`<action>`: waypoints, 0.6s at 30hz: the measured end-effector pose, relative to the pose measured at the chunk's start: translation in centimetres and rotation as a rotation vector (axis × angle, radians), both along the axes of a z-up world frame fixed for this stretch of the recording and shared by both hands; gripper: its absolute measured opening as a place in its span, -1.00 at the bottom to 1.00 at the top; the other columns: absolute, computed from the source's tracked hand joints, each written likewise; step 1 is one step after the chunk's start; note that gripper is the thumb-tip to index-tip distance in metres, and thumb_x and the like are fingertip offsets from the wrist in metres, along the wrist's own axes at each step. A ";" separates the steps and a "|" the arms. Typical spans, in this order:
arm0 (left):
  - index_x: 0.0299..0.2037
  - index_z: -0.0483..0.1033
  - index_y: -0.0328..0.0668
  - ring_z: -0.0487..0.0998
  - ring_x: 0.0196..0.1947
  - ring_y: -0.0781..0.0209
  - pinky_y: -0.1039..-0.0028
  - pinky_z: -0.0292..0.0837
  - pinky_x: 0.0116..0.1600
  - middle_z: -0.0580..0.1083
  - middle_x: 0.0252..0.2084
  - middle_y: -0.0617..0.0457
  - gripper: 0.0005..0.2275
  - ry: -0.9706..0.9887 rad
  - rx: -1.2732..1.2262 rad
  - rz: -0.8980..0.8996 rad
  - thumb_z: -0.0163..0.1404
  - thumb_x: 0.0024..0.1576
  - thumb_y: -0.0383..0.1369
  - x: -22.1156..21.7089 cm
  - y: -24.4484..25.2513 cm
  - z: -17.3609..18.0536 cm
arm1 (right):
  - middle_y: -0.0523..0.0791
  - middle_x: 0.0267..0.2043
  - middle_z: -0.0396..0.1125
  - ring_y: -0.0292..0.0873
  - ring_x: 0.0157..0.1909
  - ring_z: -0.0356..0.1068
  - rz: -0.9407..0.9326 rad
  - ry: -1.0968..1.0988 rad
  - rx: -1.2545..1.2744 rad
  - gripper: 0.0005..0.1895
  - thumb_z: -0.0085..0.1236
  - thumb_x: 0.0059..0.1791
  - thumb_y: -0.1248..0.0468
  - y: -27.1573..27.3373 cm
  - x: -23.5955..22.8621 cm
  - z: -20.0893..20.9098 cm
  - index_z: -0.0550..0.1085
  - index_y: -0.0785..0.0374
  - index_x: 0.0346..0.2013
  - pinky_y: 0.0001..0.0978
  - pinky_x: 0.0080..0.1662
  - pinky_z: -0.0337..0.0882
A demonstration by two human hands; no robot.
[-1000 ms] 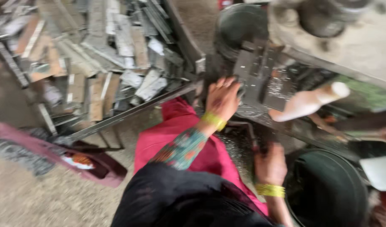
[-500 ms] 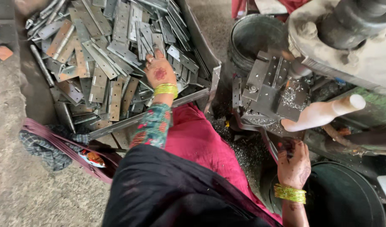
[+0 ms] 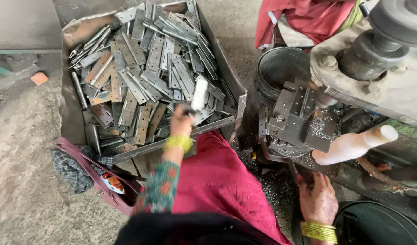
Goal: The person repeatedly picks up metal hinge pieces from a bin, places them under a drill press, and operates the machine to drill holes. After each drilling, the person removes the piece and places it into a bucket.
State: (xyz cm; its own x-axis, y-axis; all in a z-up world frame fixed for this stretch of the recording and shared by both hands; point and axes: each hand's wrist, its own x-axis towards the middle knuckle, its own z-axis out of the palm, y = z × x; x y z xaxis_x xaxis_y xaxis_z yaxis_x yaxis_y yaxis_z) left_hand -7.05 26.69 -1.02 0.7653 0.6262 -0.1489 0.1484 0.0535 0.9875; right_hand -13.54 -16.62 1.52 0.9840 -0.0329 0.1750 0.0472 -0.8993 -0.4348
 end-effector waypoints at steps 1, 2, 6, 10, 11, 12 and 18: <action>-0.10 0.48 -0.14 0.62 -0.38 0.15 0.44 0.54 -0.48 0.59 -0.22 -0.01 -0.73 -0.009 -0.109 -0.070 0.08 0.00 -0.59 -1.5 -2.4 -0.2 | 0.00 0.02 0.43 0.15 0.02 0.44 0.018 0.001 0.030 -0.60 0.19 -0.03 0.09 1.0 0.1 0.2 0.50 0.13 0.07 0.00 -0.02 0.42; -0.13 0.45 -0.14 0.64 -0.39 0.16 0.41 0.54 -0.51 0.57 -0.21 0.04 -0.75 -0.147 -0.271 -0.099 0.04 -0.02 -0.57 -2.5 -4.9 -0.6 | -0.01 0.01 0.44 0.13 0.03 0.45 0.036 0.002 0.061 -0.59 0.19 -0.03 0.06 2.4 0.3 0.2 0.51 0.10 0.08 -0.01 -0.01 0.43; -0.17 0.43 -0.26 0.57 -0.21 0.27 0.54 0.55 -0.08 0.54 -0.20 0.04 -0.76 -0.331 -0.371 -0.315 0.11 0.00 -0.66 -6.2 -15.4 -4.9 | 0.07 0.05 0.38 0.16 0.02 0.44 0.335 -0.067 0.006 -0.28 0.35 -0.19 0.10 8.4 0.1 -0.5 0.35 0.27 0.19 -0.05 -0.03 0.45; 0.07 0.40 -0.21 0.53 -0.15 0.39 0.60 0.50 -0.07 0.52 -0.14 0.17 -0.57 -0.305 -0.402 -0.532 -0.02 -0.05 -0.67 -6.9 -20.7 -8.0 | 0.14 0.07 0.33 0.20 -0.01 0.44 0.419 -0.067 0.028 -0.02 0.30 -0.24 0.22 8.9 -0.9 -0.6 0.07 0.37 0.39 -0.04 -0.10 0.47; 0.15 0.30 -0.19 0.54 -0.15 0.40 0.60 0.51 -0.07 0.52 -0.14 0.18 -0.51 -0.249 -0.335 -0.565 -0.01 -0.03 -0.66 -7.2 -21.1 -8.4 | 0.10 0.06 0.34 0.17 -0.04 0.45 0.377 0.072 0.002 -0.01 0.30 -0.20 0.23 8.5 -1.3 -0.7 0.04 0.29 0.44 -0.05 -0.12 0.47; 0.23 0.21 -0.16 0.55 -0.15 0.41 0.61 0.52 -0.06 0.52 -0.14 0.18 -0.45 -0.193 -0.268 -0.598 0.01 -0.01 -0.65 -7.4 -21.3 -8.7 | 0.06 0.05 0.35 0.13 -0.06 0.47 0.332 0.210 -0.023 0.00 0.29 -0.17 0.24 8.0 -1.6 -0.9 0.00 0.21 0.48 -0.05 -0.15 0.48; 0.18 0.50 -0.41 0.55 -0.18 0.38 0.56 0.51 -0.05 0.59 -0.12 0.09 -0.67 -0.165 -0.064 -0.754 0.02 0.19 -0.56 -6.8 -20.4 -9.5 | 0.13 0.02 0.43 0.12 -0.05 0.49 0.345 0.320 0.063 0.04 0.29 -0.10 0.22 5.7 -1.3 -3.1 -0.10 0.29 0.53 -0.11 -0.09 0.48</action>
